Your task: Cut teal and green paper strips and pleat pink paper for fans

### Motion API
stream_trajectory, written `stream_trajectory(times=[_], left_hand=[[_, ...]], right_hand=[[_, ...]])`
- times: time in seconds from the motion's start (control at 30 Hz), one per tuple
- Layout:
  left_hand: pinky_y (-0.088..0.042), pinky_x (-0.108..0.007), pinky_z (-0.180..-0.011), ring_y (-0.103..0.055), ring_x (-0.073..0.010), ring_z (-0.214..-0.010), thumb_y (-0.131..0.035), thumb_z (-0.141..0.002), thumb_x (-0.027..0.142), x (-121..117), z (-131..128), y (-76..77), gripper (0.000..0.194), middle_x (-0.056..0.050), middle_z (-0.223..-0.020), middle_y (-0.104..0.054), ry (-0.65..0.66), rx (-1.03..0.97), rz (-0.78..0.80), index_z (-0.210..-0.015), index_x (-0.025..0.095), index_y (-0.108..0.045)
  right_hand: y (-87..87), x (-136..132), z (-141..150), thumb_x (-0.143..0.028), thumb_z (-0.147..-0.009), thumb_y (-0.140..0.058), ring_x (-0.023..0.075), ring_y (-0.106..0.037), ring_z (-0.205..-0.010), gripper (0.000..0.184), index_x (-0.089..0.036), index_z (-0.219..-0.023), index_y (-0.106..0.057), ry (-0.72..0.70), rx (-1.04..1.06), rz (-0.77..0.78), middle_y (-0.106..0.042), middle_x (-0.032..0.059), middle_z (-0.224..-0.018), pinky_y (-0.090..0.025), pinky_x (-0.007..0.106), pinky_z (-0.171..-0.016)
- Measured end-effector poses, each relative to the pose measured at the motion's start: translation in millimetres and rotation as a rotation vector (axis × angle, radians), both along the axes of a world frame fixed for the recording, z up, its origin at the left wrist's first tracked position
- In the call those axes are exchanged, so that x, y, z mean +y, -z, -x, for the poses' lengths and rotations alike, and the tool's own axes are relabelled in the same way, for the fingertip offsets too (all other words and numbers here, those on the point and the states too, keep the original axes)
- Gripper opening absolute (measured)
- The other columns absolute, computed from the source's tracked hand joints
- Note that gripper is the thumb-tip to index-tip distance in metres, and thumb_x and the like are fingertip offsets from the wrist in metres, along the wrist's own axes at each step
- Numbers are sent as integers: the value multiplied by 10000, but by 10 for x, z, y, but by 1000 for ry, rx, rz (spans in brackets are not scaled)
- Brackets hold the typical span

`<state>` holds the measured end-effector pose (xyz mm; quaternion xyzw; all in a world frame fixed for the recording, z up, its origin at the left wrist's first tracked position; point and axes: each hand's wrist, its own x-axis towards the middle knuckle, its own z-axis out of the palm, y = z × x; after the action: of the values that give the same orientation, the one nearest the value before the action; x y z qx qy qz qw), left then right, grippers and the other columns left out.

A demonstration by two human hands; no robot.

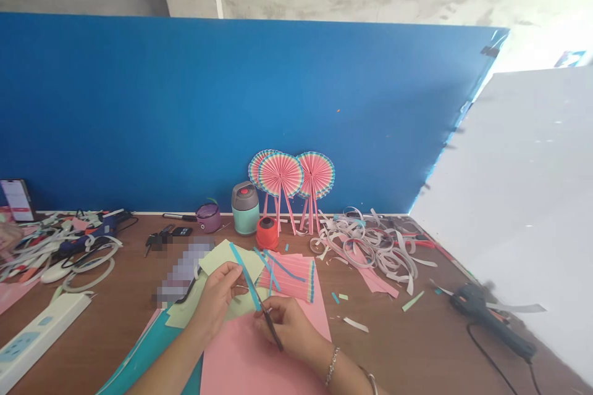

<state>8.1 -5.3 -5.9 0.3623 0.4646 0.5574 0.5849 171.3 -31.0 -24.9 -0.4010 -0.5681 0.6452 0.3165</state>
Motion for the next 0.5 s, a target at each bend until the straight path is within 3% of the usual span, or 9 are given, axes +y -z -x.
stream_trajectory(times=[0.5], left_hand=[[-464,-215,-571,-521,-106,-603,-656,-679,366,8,1,10,251,34,-614,-508,6,-13,5,-641,175,-497]], right_hand=[[40,7,10,-421,-619,-718,43,-329,-398,337,-159,-646,-508,18,9,21,-424,-78,-471,-231,180,-400]])
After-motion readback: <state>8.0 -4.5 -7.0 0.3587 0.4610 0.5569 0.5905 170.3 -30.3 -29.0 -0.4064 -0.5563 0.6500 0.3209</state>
